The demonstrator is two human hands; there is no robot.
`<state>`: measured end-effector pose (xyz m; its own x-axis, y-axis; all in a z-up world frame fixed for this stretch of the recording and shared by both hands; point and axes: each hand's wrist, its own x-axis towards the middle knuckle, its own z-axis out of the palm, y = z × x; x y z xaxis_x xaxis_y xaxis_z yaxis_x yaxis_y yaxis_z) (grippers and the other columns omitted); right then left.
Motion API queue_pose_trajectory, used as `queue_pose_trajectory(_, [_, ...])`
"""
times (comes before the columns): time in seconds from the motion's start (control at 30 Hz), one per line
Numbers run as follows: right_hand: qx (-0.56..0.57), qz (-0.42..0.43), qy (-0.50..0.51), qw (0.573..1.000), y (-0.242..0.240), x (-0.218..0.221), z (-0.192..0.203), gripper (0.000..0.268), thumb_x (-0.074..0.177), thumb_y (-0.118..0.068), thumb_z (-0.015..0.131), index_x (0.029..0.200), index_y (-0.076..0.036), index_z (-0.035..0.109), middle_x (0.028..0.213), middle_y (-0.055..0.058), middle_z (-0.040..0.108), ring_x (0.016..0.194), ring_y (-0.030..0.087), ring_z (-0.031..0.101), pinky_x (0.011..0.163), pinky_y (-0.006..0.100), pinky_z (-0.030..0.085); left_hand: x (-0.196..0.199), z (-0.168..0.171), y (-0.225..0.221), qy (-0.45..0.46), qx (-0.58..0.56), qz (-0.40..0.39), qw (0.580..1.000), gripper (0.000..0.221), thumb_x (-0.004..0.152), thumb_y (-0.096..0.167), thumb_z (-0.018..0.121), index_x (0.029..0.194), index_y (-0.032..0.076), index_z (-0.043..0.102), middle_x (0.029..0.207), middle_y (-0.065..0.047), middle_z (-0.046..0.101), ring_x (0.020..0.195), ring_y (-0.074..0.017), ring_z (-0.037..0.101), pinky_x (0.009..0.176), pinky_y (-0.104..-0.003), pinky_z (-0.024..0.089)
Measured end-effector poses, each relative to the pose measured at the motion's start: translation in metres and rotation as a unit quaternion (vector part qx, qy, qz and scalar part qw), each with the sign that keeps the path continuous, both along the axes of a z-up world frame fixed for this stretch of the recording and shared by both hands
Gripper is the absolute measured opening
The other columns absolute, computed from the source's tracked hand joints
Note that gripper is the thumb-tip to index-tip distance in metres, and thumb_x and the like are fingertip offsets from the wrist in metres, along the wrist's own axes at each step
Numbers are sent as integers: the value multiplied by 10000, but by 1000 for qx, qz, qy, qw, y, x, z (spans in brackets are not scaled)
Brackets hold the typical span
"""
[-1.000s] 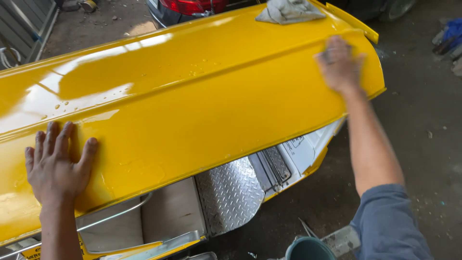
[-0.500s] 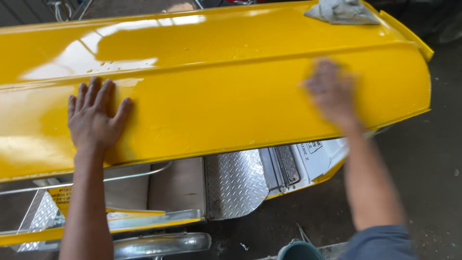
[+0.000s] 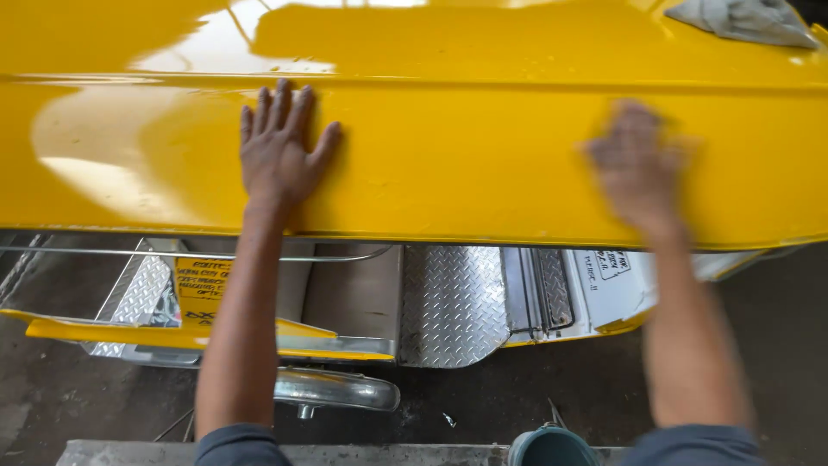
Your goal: Sand the yellow roof surface of a vehicle using a sanding block.
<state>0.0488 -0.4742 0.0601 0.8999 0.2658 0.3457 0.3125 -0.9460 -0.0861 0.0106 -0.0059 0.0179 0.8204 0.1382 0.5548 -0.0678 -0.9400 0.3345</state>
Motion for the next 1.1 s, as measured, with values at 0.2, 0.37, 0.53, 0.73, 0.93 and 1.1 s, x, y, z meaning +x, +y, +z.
queue_pose_trajectory(0.2, [116, -189, -38, 974, -40, 22, -18, 908, 1073, -680, 262, 1650, 7, 119, 1732, 182, 43, 1598, 369, -7, 1216, 715, -26, 9, 2, -8, 36, 27, 27, 999, 766, 1006, 677, 345, 1601, 195, 367, 1676, -154, 248, 1549, -376, 160, 1240, -518, 37])
queue_pose_trajectory(0.37, [-3, -30, -33, 999, 192, -15, -35, 856, 1026, -666, 240, 1629, -68, 133, 1723, 121, 88, 1577, 309, 36, 1157, 713, -88, 4, -6, 8, 27, 14, -10, 1000, 768, 999, 669, 335, 1613, 207, 343, 1686, -139, 237, 1566, -356, 155, 1258, -512, 42])
queue_pose_trajectory(0.53, [37, -61, -17, 997, 54, 27, -35, 914, 1030, -699, 300, 1623, -22, 144, 1705, 180, 89, 1571, 364, 38, 1202, 695, -11, 4, -38, 133, 9, 16, -26, 999, 761, 1003, 659, 339, 1601, 189, 350, 1678, -157, 237, 1556, -343, 168, 1246, -500, 54])
queue_pose_trajectory(0.73, [50, -98, -72, 991, 176, 25, -69, 754, 1088, -606, 279, 1598, -55, 224, 1713, 217, 120, 1582, 412, 59, 1213, 718, 42, -9, -48, 191, -11, 24, -41, 999, 724, 1030, 607, 353, 1599, 159, 383, 1672, -182, 271, 1555, -335, 207, 1253, -491, 86])
queue_pose_trajectory(0.93, [-59, 1, -9, 998, 418, -27, -65, 836, 1019, -672, 253, 1643, -136, 107, 1732, 59, 90, 1590, 258, 51, 1216, 659, -36, -9, -59, 200, -52, 21, -89, 994, 680, 1059, 554, 381, 1590, 133, 430, 1657, -203, 327, 1548, -368, 245, 1256, -513, 109])
queue_pose_trajectory(1.1, [47, -145, 13, 988, 234, -3, -61, 862, 1003, -686, 195, 1651, -130, 80, 1742, 64, 40, 1608, 262, -2, 1258, 584, -41, -13, -56, 197, -61, 21, -91, 994, 670, 1074, 529, 382, 1584, 99, 451, 1654, -234, 333, 1543, -413, 247, 1254, -538, 111])
